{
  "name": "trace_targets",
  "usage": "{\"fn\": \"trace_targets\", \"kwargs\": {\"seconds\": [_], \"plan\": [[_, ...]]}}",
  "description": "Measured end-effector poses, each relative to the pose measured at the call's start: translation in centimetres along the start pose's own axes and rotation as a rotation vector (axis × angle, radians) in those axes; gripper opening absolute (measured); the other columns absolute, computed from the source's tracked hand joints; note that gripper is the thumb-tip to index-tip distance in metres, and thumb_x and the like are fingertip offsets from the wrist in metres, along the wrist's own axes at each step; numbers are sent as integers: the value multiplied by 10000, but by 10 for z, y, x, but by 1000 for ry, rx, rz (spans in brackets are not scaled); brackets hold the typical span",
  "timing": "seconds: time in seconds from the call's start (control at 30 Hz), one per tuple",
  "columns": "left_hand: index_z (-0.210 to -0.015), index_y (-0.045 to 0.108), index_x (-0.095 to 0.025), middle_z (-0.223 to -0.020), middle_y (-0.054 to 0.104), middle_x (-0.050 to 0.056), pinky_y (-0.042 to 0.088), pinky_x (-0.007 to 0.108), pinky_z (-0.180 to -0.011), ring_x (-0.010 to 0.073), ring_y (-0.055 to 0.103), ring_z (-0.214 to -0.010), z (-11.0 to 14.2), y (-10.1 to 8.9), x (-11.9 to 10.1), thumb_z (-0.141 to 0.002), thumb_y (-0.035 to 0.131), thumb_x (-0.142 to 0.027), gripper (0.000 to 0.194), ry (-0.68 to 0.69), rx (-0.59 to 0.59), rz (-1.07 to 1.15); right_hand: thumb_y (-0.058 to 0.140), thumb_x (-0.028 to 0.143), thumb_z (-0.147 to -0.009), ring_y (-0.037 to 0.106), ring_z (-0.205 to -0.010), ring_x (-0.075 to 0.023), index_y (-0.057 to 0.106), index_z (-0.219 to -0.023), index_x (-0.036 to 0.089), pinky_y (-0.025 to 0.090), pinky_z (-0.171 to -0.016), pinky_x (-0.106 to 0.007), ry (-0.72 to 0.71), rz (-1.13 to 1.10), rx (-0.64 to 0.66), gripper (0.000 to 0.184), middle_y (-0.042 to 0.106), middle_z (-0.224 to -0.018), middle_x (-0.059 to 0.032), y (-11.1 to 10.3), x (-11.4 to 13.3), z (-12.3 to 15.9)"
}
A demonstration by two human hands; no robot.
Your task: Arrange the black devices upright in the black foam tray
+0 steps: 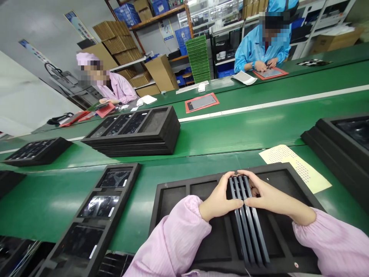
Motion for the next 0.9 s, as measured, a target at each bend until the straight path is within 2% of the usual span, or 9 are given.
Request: {"fn": "trace_targets", "kwargs": {"seconds": [0.13,0.23,0.33,0.47,0.57,0.63,0.67,0.77,0.9], "plan": [[-1288,251,-120,-1383,263,190,194,438,-1081,297,237,-1308,8,3,-5,-627,652,-248,784,-40,-172,-116,633,351,-647,580,-849,-196,250,-1358,191,494,-743,-360,-3,31,-106,823,482,-1232,-119,-2,3,5],[-964,472,-166,-1068,492,119,304,468,-976,300,433,-1077,28,12,-7,-669,658,-292,371,-90,-287,-235,597,469,-661,593,-803,-204,168,-1411,195,512,-673,-379,29,78,-224,906,274,-1425,-170,-1,6,11],[-681,445,-196,-740,485,23,392,446,-821,240,471,-769,53,35,-8,-625,734,-391,353,-78,-165,-327,636,481,-611,552,-1012,-340,167,-1427,162,451,-835,-510,70,136,-379,993,179,-1459,-202,6,9,13],[-766,505,-181,-925,507,102,389,483,-825,313,445,-908,74,54,-8,-558,758,-517,470,-1,-2,-407,638,339,-515,344,-1255,-388,356,-1318,114,235,-1058,-518,35,99,-503,880,295,-1405,-190,10,13,10],[-939,524,-191,-1139,478,122,302,493,-980,331,386,-1123,77,38,-11,-597,736,-372,441,48,-271,-199,585,355,-526,433,-1202,-328,399,-1240,147,304,-1042,-474,-11,-10,-503,767,464,-1285,-153,12,18,14],[-1128,457,-207,-1274,415,117,276,462,-1018,318,349,-1210,78,27,-11,-570,733,-307,630,52,-468,123,542,433,-583,496,-1144,-304,361,-1253,171,392,-980,-459,-58,-82,-487,743,492,-1266,-139,19,22,23],[-1184,424,-210,-1280,425,118,304,450,-1000,317,375,-1206,78,29,-11,-562,727,-314,700,33,-463,332,515,473,-620,502,-1141,-291,334,-1270,182,418,-959,-444,-96,-120,-491,735,485,-1280,-135,25,24,28],[-1137,499,-170,-1038,602,118,428,407,-823,312,563,-988,80,50,-18,-569,696,-343,625,-35,-170,866,475,529,-736,465,-1188,-269,316,-1296,222,411,-975,-422,-280,-216,-553,657,472,-1311,-112,40,32,45],[-1034,588,-138,-777,638,63,417,291,-649,220,602,-728,96,60,-29,-547,662,-185,495,-34,-98,990,557,610,-741,435,-1206,-315,537,-1177,213,392,-990,-452,-428,10,-598,589,446,-1338,-122,35,48,60]]}}
Point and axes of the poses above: each hand's wrist, its own z-axis away from the middle knuckle, its own y-axis out of the palm, x = y × z, the point moved 5 cm from there along -z, towards the middle knuckle
